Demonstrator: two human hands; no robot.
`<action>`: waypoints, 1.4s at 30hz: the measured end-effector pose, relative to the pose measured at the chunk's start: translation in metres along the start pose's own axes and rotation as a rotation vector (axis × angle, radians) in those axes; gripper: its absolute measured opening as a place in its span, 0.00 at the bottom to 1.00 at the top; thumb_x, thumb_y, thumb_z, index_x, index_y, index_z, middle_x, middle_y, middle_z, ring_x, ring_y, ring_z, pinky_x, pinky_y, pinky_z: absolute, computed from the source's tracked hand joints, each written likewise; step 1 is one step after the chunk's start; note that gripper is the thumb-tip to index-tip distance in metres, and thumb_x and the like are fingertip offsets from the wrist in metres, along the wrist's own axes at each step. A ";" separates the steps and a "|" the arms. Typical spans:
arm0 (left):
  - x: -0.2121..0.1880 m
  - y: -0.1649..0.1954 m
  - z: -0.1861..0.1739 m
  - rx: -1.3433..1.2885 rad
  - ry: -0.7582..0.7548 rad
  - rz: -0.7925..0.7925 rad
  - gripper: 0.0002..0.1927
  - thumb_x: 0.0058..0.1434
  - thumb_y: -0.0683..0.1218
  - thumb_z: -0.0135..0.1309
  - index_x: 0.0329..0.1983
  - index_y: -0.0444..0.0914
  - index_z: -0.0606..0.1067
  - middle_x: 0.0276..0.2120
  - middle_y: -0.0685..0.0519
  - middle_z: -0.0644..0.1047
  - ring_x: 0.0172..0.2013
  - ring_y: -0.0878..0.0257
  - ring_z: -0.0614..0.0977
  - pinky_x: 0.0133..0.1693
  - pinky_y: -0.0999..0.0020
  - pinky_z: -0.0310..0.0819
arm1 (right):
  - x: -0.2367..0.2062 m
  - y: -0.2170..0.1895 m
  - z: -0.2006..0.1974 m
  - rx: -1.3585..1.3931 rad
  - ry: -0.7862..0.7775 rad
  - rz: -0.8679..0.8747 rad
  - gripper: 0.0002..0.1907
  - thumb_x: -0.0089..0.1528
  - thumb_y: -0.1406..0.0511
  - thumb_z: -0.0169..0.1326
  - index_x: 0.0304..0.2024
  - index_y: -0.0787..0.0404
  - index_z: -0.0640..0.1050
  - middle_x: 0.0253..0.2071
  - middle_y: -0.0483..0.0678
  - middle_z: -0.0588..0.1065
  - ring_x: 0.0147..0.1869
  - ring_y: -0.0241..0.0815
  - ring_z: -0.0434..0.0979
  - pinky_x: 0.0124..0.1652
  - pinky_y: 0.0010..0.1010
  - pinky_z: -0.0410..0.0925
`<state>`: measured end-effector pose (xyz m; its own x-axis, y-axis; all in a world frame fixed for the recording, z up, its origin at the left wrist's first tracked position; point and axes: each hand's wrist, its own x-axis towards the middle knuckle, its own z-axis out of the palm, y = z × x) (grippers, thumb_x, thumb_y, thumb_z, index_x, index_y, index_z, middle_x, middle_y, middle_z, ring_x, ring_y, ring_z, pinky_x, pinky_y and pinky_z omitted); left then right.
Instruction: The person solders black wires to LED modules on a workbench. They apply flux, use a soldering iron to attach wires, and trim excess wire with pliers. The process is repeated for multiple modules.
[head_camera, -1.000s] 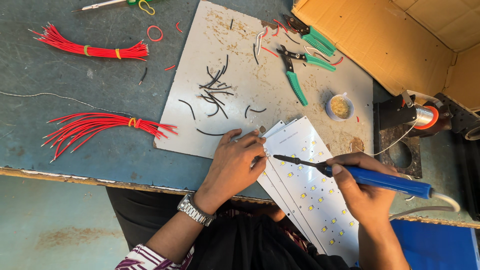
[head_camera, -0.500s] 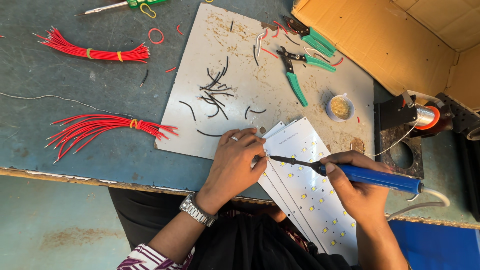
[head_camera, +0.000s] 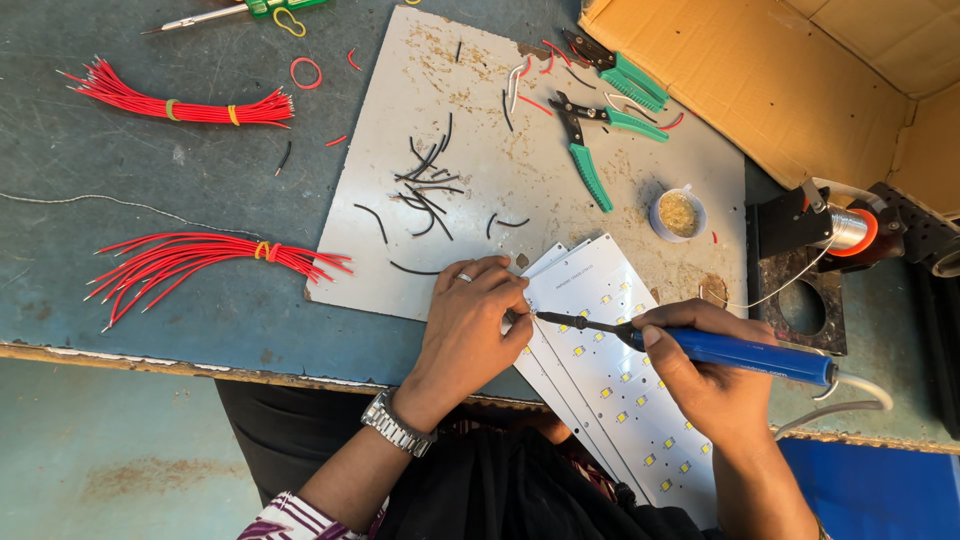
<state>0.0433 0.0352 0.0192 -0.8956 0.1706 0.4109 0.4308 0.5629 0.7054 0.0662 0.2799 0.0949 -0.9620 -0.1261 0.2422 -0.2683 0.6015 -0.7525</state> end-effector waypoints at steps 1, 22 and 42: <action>0.000 0.000 0.000 -0.001 0.001 -0.001 0.04 0.51 0.41 0.61 0.23 0.37 0.78 0.40 0.53 0.83 0.56 0.55 0.78 0.60 0.52 0.62 | 0.000 -0.001 0.000 -0.002 -0.003 -0.005 0.05 0.59 0.71 0.59 0.38 0.66 0.83 0.27 0.47 0.80 0.27 0.30 0.76 0.28 0.20 0.66; -0.001 -0.001 0.000 0.008 0.005 0.006 0.05 0.52 0.42 0.60 0.31 0.36 0.81 0.38 0.53 0.82 0.57 0.55 0.78 0.60 0.51 0.61 | 0.003 -0.003 -0.009 -0.032 0.039 -0.013 0.05 0.61 0.71 0.59 0.38 0.67 0.82 0.28 0.47 0.80 0.29 0.31 0.78 0.30 0.21 0.68; -0.001 -0.002 0.001 0.003 0.014 0.012 0.04 0.52 0.42 0.61 0.25 0.37 0.79 0.41 0.53 0.83 0.57 0.56 0.78 0.61 0.52 0.61 | 0.003 -0.003 -0.006 -0.051 0.035 0.040 0.05 0.60 0.71 0.59 0.38 0.67 0.83 0.26 0.48 0.79 0.26 0.32 0.76 0.28 0.21 0.66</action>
<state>0.0428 0.0352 0.0168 -0.8885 0.1661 0.4278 0.4416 0.5631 0.6985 0.0639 0.2823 0.1012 -0.9693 -0.0735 0.2345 -0.2255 0.6452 -0.7300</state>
